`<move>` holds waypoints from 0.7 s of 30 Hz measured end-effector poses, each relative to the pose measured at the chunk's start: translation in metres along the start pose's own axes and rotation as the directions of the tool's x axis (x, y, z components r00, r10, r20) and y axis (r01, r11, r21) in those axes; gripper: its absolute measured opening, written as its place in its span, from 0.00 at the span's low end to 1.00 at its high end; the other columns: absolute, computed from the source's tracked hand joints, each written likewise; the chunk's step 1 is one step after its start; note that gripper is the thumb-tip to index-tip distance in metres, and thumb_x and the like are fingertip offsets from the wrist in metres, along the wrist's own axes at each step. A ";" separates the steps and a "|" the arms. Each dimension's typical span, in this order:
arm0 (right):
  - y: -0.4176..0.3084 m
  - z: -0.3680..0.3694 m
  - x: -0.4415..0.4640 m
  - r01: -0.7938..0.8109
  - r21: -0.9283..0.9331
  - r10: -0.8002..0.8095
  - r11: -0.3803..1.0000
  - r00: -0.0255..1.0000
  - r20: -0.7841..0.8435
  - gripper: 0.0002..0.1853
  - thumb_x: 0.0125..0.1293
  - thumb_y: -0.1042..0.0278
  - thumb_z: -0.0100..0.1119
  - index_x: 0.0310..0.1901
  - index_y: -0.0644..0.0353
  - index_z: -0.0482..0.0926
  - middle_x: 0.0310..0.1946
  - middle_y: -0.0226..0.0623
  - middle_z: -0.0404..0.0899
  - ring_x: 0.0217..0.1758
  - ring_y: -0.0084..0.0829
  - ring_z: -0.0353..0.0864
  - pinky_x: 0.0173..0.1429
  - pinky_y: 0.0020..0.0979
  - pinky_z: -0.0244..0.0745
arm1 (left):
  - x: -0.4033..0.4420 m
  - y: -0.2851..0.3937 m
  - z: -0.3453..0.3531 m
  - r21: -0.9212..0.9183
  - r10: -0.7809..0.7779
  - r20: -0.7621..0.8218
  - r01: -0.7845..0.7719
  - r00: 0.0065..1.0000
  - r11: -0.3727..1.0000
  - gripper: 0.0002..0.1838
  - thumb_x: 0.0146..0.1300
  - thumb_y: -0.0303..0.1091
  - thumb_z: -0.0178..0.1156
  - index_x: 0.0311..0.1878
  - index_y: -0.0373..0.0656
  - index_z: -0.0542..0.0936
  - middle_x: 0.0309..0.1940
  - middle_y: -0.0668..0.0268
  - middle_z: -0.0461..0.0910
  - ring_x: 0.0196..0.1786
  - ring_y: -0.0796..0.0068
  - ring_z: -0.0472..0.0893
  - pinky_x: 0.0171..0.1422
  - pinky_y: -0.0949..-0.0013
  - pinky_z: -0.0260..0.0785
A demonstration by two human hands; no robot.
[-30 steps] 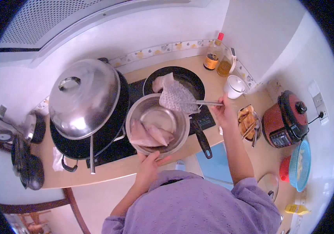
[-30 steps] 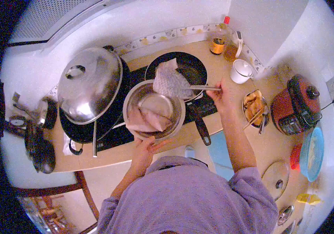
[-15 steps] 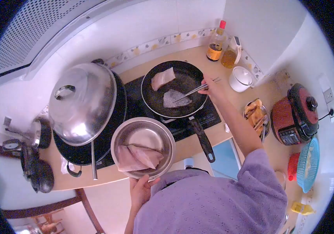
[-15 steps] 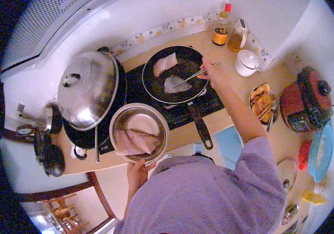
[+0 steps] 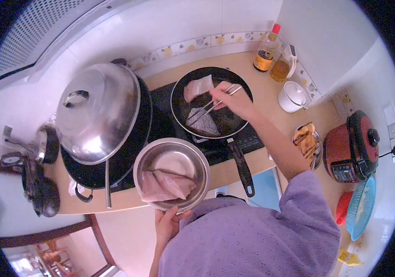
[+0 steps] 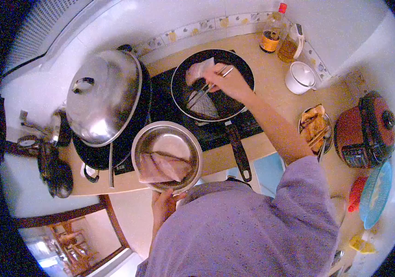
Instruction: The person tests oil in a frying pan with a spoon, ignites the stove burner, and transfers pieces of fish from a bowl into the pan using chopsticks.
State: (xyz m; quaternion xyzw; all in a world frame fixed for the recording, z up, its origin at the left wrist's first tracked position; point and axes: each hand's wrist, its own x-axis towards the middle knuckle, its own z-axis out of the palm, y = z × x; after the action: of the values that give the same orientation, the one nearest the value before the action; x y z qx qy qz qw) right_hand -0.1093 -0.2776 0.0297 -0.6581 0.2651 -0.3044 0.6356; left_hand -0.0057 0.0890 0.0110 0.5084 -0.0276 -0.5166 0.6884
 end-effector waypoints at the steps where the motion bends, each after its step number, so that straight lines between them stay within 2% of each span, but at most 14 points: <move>1: 0.007 0.003 0.000 -0.037 -0.003 0.037 0.999 0.999 0.023 0.12 0.64 0.63 0.55 0.29 0.63 0.75 0.26 0.31 0.74 0.29 0.21 0.77 0.34 0.26 0.80 | 0.000 0.000 0.000 0.000 -0.001 0.000 0.001 1.000 1.000 0.28 0.59 0.22 0.50 0.63 0.43 0.58 0.56 0.57 0.69 0.52 0.56 0.75 0.45 0.57 0.79; 4: 0.016 -0.010 -0.004 -0.062 -0.017 0.062 0.998 0.998 0.004 0.13 0.63 0.60 0.58 0.30 0.62 0.76 0.25 0.31 0.77 0.26 0.22 0.78 0.30 0.25 0.79 | 0.000 0.000 0.002 -0.037 -0.026 0.018 0.027 0.999 0.999 0.28 0.60 0.19 0.46 0.64 0.38 0.53 0.58 0.53 0.66 0.53 0.58 0.76 0.46 0.61 0.80; 8: 0.009 -0.040 -0.013 -0.098 -0.065 0.093 0.993 0.993 -0.070 0.14 0.63 0.58 0.57 0.29 0.61 0.76 0.23 0.32 0.75 0.27 0.22 0.78 0.30 0.26 0.80 | 0.000 0.002 0.005 -0.049 -0.063 -0.008 0.063 0.998 0.997 0.28 0.60 0.19 0.46 0.64 0.39 0.53 0.58 0.53 0.66 0.53 0.59 0.76 0.46 0.61 0.80; 9: -0.001 -0.046 -0.017 -0.093 -0.118 0.085 0.989 0.994 -0.073 0.15 0.63 0.57 0.56 0.28 0.61 0.76 0.23 0.32 0.75 0.27 0.22 0.77 0.30 0.27 0.79 | 0.000 0.003 0.005 -0.045 -0.065 0.001 0.065 0.998 0.997 0.28 0.60 0.19 0.46 0.64 0.39 0.53 0.58 0.53 0.66 0.53 0.59 0.76 0.46 0.61 0.79; 13: -0.003 -0.089 -0.028 -0.119 -0.142 0.115 0.983 0.993 -0.040 0.15 0.64 0.56 0.56 0.28 0.60 0.75 0.24 0.31 0.74 0.27 0.22 0.76 0.30 0.28 0.79 | 0.002 0.002 0.001 -0.030 -0.071 0.021 0.072 0.997 0.997 0.28 0.60 0.19 0.47 0.64 0.39 0.53 0.58 0.53 0.66 0.52 0.59 0.76 0.47 0.61 0.79; 15: -0.007 -0.110 -0.034 -0.070 -0.155 0.024 0.986 0.960 -0.278 0.13 0.64 0.57 0.56 0.28 0.58 0.73 0.25 0.28 0.73 0.30 0.20 0.76 0.31 0.25 0.79 | 0.001 0.001 0.000 -0.036 -0.066 0.027 0.067 0.997 0.997 0.28 0.60 0.19 0.47 0.64 0.40 0.53 0.58 0.53 0.66 0.52 0.59 0.76 0.47 0.60 0.79; 19: -0.006 -0.132 -0.023 -0.038 -0.109 -0.008 0.993 0.918 -0.397 0.14 0.64 0.56 0.55 0.28 0.57 0.73 0.25 0.27 0.72 0.28 0.19 0.75 0.31 0.26 0.79 | 0.001 0.001 0.000 -0.045 -0.071 0.030 0.072 0.997 0.996 0.28 0.60 0.20 0.47 0.64 0.41 0.53 0.58 0.53 0.66 0.52 0.58 0.76 0.47 0.58 0.79; 21: 0.004 -0.136 -0.012 -0.024 0.000 0.021 1.000 0.906 -0.423 0.15 0.65 0.53 0.54 0.28 0.56 0.72 0.25 0.27 0.72 0.27 0.19 0.74 0.32 0.27 0.79 | 0.002 -0.001 -0.004 -0.035 -0.073 0.032 0.074 0.997 0.997 0.28 0.60 0.20 0.47 0.64 0.41 0.53 0.58 0.53 0.66 0.53 0.58 0.76 0.47 0.58 0.79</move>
State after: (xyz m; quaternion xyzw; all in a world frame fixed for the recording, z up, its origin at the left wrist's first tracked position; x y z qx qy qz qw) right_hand -0.2180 -0.3606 0.0258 -0.5751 0.4048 -0.4316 0.5649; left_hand -0.0036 0.0901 0.0076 0.4884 -0.0099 -0.5499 0.6775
